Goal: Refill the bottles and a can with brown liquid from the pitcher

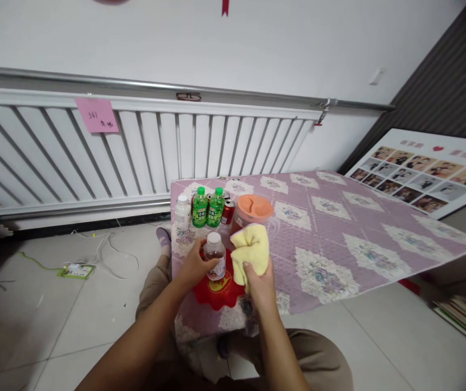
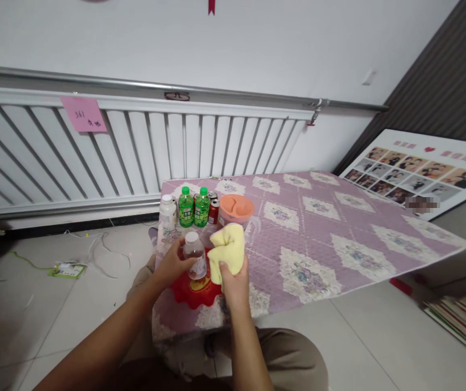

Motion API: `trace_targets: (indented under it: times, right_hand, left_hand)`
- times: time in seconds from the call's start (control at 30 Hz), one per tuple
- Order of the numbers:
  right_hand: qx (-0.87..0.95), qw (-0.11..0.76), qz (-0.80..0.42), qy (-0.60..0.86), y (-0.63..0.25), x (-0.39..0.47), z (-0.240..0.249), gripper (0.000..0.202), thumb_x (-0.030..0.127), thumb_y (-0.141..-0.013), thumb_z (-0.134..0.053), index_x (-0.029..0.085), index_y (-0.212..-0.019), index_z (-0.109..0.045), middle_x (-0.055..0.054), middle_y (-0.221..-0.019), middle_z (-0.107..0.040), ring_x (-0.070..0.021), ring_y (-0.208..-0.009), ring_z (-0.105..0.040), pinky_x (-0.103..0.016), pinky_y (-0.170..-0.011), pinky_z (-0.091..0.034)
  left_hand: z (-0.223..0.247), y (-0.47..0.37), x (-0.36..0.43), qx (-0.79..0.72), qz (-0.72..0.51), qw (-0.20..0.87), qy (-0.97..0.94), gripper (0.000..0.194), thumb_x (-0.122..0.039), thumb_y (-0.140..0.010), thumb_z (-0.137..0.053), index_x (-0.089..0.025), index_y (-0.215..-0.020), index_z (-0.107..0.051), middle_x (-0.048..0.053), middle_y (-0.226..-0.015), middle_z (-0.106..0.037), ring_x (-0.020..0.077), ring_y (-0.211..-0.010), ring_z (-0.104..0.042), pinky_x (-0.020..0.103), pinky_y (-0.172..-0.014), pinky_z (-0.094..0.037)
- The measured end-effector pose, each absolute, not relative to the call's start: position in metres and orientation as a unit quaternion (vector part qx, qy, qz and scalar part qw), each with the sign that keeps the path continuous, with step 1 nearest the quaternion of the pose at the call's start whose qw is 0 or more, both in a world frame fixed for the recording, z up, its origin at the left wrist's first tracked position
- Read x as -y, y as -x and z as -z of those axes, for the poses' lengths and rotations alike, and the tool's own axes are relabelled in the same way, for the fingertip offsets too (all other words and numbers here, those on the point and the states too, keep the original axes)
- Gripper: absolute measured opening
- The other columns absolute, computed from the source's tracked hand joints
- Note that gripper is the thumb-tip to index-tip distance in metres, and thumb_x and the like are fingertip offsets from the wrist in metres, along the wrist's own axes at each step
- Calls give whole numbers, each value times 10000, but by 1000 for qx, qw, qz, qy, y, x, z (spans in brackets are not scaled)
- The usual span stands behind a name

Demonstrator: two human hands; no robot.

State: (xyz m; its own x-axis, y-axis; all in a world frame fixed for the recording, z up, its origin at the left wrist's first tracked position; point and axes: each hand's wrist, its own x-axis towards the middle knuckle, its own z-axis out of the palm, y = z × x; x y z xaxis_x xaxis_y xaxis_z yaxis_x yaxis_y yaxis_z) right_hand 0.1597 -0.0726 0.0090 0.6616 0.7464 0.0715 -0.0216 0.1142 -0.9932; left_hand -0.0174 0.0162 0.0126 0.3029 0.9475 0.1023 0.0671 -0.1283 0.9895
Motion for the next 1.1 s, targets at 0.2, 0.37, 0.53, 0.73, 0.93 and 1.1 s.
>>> trace_targets:
  times: [0.2,0.37,0.53,0.73,0.93,1.1]
  right_hand:
    - [260,674,-279,633,-160,92,-13,1025,528,-731,-812,199,-1590,-361,-157,-1389,-682,-303,-1134,-722,-473,-974,-593]
    - [391,638,-273,605,-130,92,-27,889,426,-763,-777,214,-1560,-447,-140,-1511,-594,-315,-1304,-625,-513,-1128,-484]
    - [410,647,-322,557,-117,80,-31,777,361,-726,-775,198,-1455,-560,-125,-1441,-656,-317,-1312,-620,-507,-1169,-442]
    - [251,695,-447,504,-126,75,-22,485,499,-771,-762,245,-1178,-696,-48,-1074,-814,-274,-985,-763,-439,-954,-599]
    - [192,701,-519,449,-119,75,-27,425,639,-792,-691,245,-946,-739,-69,-951,-827,-284,-922,-792,-459,-851,-647]
    - [151,702,-582,383,-118,82,-32,499,704,-743,-735,271,-986,-781,-54,-1028,-838,-283,-961,-787,-528,-937,-619]
  left_hand:
    - [-39,24,-24,-400,-446,552,-580,669,-229,-695,-805,-166,-1306,-541,146,-1273,-695,294,-1130,-703,487,-997,-575]
    - [-58,18,-13,-385,-438,573,-575,703,-262,-675,-835,-183,-1313,-550,123,-1251,-711,286,-1103,-715,460,-988,-583]
    - [-67,19,-3,-376,-453,567,-575,648,-291,-700,-835,-181,-1278,-567,127,-1261,-719,299,-1143,-706,465,-1009,-573]
    - [-82,30,-5,-351,-480,577,-560,598,-280,-730,-835,-203,-1262,-575,100,-1221,-746,286,-1128,-721,436,-1002,-573]
    - [-96,25,-2,-323,-519,573,-546,608,-320,-734,-837,-209,-1271,-574,102,-1265,-731,293,-1173,-703,425,-1002,-567]
    - [-98,21,0,-319,-541,572,-528,639,-334,-718,-849,-208,-1274,-560,110,-1264,-726,287,-1149,-708,415,-988,-571]
